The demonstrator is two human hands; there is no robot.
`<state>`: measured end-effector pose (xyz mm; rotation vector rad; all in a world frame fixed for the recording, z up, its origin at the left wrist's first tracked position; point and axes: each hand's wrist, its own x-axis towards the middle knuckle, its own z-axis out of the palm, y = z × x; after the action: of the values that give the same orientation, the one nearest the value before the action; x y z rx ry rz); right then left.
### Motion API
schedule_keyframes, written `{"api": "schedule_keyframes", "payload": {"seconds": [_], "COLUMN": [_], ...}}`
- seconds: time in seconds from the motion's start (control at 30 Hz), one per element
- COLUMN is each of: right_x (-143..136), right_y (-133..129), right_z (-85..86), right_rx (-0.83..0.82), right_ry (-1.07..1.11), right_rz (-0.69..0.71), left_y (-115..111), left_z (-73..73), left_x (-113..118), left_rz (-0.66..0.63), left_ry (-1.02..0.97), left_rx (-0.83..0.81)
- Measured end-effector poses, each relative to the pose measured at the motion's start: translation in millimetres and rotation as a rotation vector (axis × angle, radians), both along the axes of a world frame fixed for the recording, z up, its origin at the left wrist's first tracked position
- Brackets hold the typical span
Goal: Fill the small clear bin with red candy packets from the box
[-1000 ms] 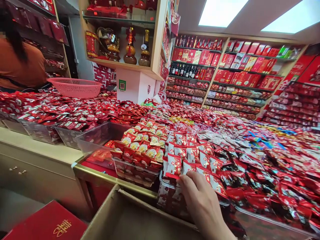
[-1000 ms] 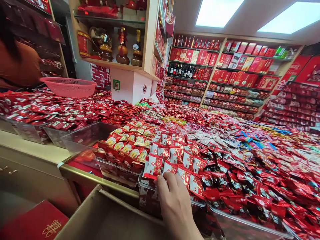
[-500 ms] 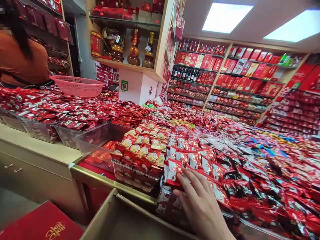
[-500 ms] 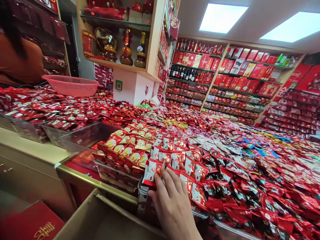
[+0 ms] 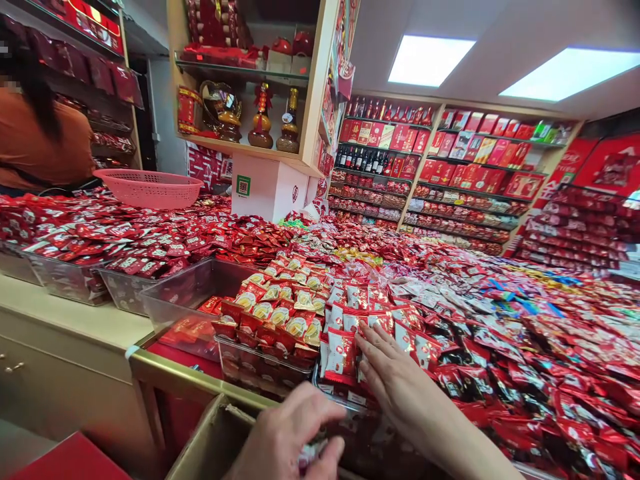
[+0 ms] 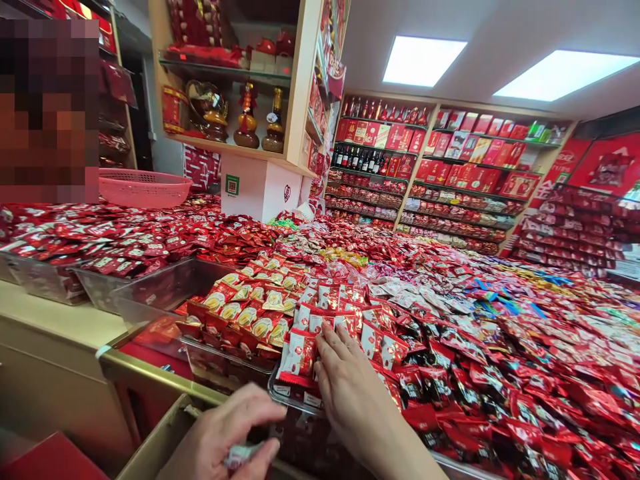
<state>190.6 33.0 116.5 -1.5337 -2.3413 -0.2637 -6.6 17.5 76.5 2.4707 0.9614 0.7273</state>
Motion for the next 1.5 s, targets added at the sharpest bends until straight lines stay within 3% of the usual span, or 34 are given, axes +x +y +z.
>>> {"api": "schedule_keyframes", "payload": {"seconds": [0.13, 0.3, 0.7, 0.93, 1.17, 1.5], "right_x": [-1, -3, -3, 10, 13, 22], "right_y": [7, 10, 10, -17, -16, -23], "right_z": [6.1, 5.9, 7.7, -9.7, -26.8, -29.1], "right_rx": [-0.131, -0.189, -0.213, -0.107, -0.004, 0.143], "right_ry": [0.01, 0.049, 0.029, 0.029, -0.084, 0.017], "right_rz": [-0.029, -0.043, -0.076, -0.147, -0.126, -0.036], "left_y": [13, 18, 14, 12, 11, 16], "left_z": [16.4, 14.5, 22.1, 25.5, 30.1, 16.7], "left_x": [0, 9, 16, 23, 30, 21], "left_rz": [0.123, 0.135, 0.108, 0.14, 0.198, 0.156], "left_ry": [-0.039, 0.085, 0.094, 0.134, 0.197, -0.056], "left_rx": [0.206, 0.202, 0.181, 0.137, 0.109, 0.071]}}
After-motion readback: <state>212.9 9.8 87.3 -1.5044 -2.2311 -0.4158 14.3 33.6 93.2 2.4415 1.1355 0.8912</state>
